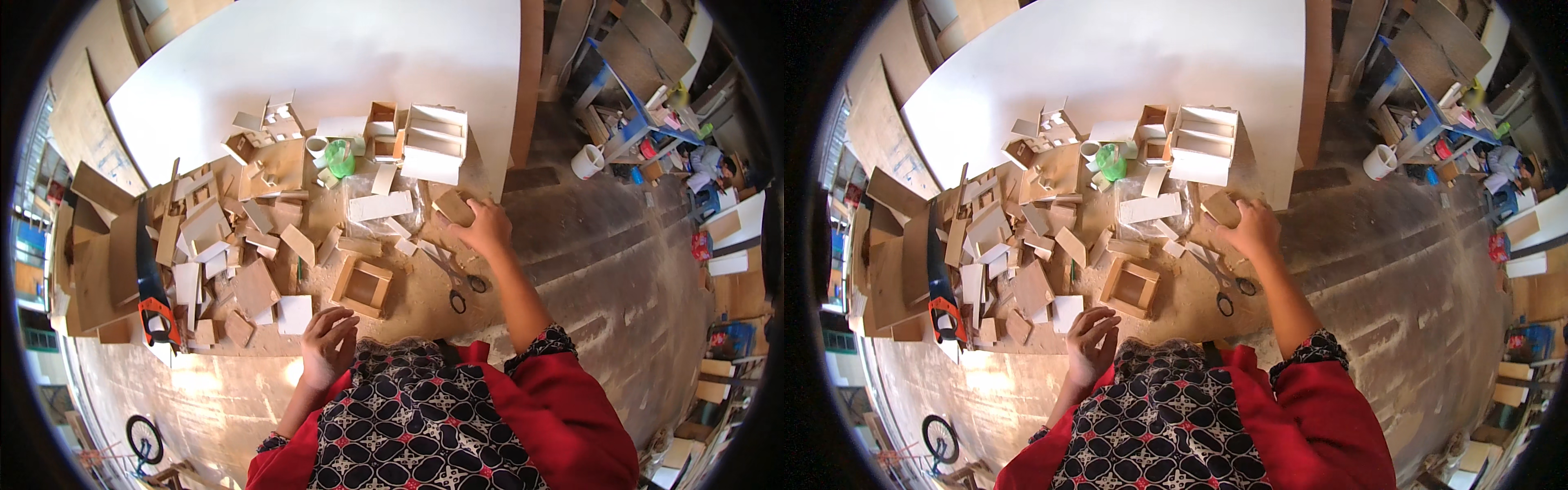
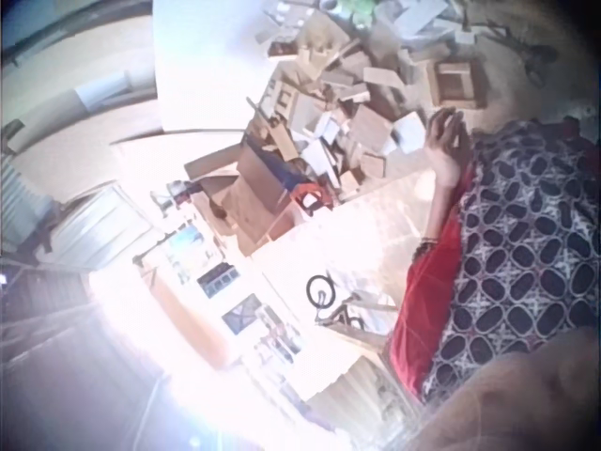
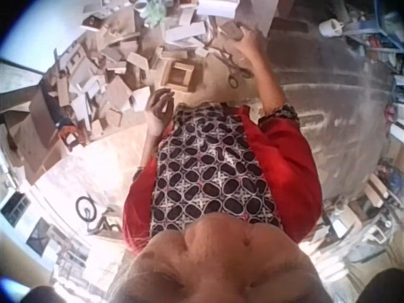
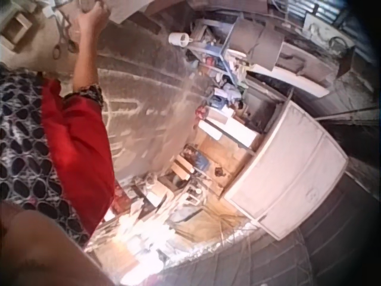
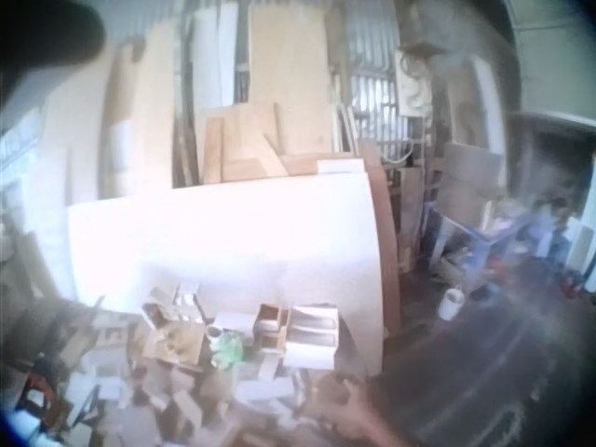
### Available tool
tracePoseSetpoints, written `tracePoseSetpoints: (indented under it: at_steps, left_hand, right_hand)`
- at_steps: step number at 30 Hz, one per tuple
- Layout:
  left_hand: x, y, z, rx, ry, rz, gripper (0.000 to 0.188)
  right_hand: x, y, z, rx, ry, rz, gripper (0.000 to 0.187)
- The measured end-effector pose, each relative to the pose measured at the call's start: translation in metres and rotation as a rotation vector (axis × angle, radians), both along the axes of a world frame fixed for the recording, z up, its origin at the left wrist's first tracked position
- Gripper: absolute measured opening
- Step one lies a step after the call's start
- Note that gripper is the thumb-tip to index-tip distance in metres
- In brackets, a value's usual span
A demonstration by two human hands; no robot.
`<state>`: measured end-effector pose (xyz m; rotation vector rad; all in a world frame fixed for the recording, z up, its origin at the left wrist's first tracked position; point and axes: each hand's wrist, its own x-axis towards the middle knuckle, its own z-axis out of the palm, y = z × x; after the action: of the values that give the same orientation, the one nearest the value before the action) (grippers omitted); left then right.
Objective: The person cuts small wood pieces with scissors and applies glue with a brush to assemble a miniature house structure on a workbench.
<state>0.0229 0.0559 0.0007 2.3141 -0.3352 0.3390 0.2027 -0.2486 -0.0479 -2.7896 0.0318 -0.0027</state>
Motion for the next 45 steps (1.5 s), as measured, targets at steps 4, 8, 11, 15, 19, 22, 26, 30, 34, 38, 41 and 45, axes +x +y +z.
tracePoseSetpoints:
  at_steps: [4, 8, 11, 15, 19, 22, 26, 30, 34, 38, 41, 45]
  left_hand:
    - [-0.018, -0.016, -0.003, -0.032, 0.095, 0.054, 0.021]
    - [-0.047, -0.022, -0.012, -0.061, 0.207, 0.122, 0.017]
    - [-0.077, -0.013, -0.033, -0.096, 0.297, 0.189, 0.013]
    - [-0.113, -0.005, -0.047, -0.151, 0.382, 0.325, 0.014]
    - [-0.125, -0.002, -0.059, -0.273, 0.446, 0.401, 0.015]
    - [-0.127, 0.011, -0.060, -0.292, 0.475, 0.385, 0.016]
    - [-0.131, 0.044, -0.062, -0.298, 0.522, 0.399, 0.018]
    - [-0.135, 0.086, -0.056, -0.269, 0.410, 0.426, 0.017]
    - [-0.153, 0.139, -0.083, -0.432, 0.405, 0.535, 0.021]
    - [-0.165, 0.191, -0.091, -0.410, 0.369, 0.580, 0.017]
    - [-0.173, 0.234, -0.098, -0.360, 0.334, 0.618, 0.017]
    - [-0.166, 0.262, -0.080, -0.382, 0.364, 0.586, 0.017]
  right_hand:
    - [0.008, -0.004, -0.002, 0.056, -0.010, -0.005, 0.071]
    - [0.017, -0.006, -0.011, 0.041, -0.094, 0.056, 0.069]
    - [0.021, -0.014, -0.021, 0.063, -0.166, 0.119, 0.059]
    - [0.028, -0.023, -0.029, 0.145, -0.127, 0.171, 0.042]
    - [0.033, -0.027, -0.023, 0.215, -0.227, 0.227, 0.027]
    - [0.023, 0.000, 0.010, 0.402, -0.265, 0.247, 0.020]
    - [-0.008, 0.070, 0.034, 0.630, -0.185, 0.348, 0.014]
    - [-0.049, 0.174, 0.058, 0.609, -0.149, 0.746, 0.008]
    - [-0.056, 0.257, 0.029, 0.519, 0.009, 0.769, 0.012]
    - [-0.053, 0.299, -0.020, 0.204, -0.071, 0.766, 0.011]
    - [-0.048, 0.309, -0.019, 0.011, -0.128, 0.756, 0.008]
    - [-0.043, 0.295, -0.006, -0.030, -0.069, 0.822, 0.013]
